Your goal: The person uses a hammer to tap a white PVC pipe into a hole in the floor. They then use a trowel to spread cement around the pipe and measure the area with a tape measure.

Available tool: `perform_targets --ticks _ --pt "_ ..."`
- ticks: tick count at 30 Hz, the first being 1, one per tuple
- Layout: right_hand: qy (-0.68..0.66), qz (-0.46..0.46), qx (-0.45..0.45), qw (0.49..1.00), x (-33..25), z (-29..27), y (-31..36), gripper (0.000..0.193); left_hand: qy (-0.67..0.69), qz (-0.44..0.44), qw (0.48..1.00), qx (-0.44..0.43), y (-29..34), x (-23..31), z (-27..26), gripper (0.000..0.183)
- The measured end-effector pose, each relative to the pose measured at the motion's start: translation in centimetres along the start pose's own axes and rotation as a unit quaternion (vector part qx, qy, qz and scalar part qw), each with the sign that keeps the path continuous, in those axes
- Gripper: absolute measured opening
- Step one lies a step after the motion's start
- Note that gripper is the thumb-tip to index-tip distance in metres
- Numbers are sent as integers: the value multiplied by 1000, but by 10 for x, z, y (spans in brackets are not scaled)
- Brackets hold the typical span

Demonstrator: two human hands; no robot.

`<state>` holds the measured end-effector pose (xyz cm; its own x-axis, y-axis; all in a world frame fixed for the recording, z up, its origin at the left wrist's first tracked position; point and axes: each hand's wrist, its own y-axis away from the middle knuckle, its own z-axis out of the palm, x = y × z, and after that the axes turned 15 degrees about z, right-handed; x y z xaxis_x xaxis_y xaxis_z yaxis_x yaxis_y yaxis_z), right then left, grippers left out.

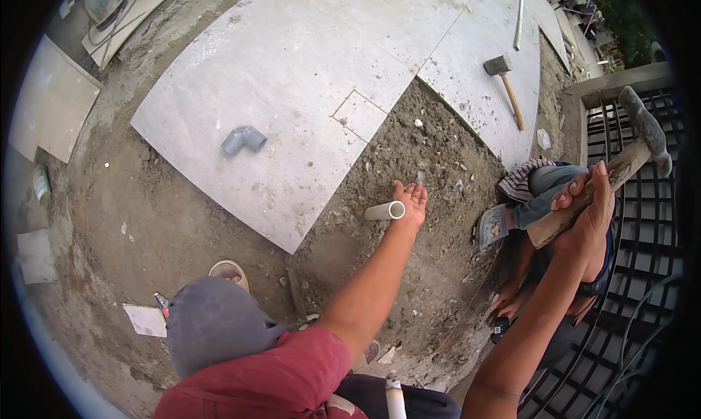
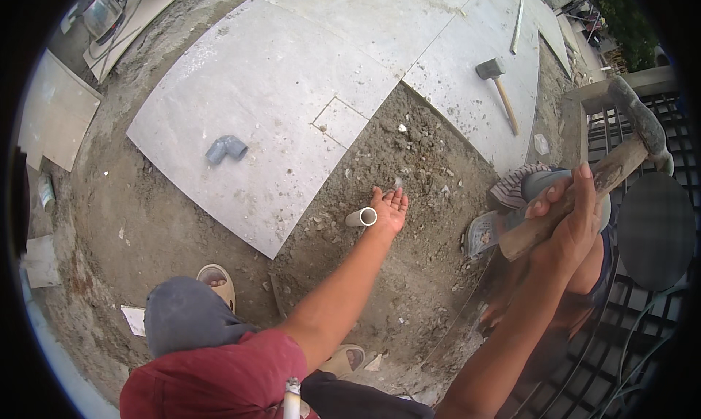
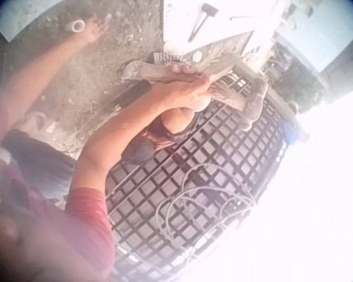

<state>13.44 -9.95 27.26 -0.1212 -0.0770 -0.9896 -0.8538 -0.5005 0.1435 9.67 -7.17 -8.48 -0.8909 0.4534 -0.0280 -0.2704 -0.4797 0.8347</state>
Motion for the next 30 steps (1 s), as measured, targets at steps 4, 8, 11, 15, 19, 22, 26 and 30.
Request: perform_targets --ticks 4,8,11,15,19,22,26,30 --pt "43 25 17 999 110 12 6 23 2 1 1000 6 -7 -1 0 66" --pt "394 415 -180 800 162 -16 11 26 9 -40 999 15 -18 -6 -10 63" --pt "336 360 -169 854 127 -3 16 29 17 6 1000 -9 -15 3 -7 64" --pt "236 169 -82 954 79 11 5 29 18 4 1000 10 -11 4 -2 67" --pt "130 89 -7 988 122 5 -10 26 12 -23 1000 2 -15 -2 -7 59" --pt "316 361 -111 871 172 -22 9 24 13 -37 999 -1 -28 -3 -22 46" --pt "301 444 -121 835 162 -53 33 23 -26 -17 996 -83 -1 -4 -75 27" --pt "263 410 -68 871 149 -74 61 23 -161 0 973 -165 50 -4 -87 23"
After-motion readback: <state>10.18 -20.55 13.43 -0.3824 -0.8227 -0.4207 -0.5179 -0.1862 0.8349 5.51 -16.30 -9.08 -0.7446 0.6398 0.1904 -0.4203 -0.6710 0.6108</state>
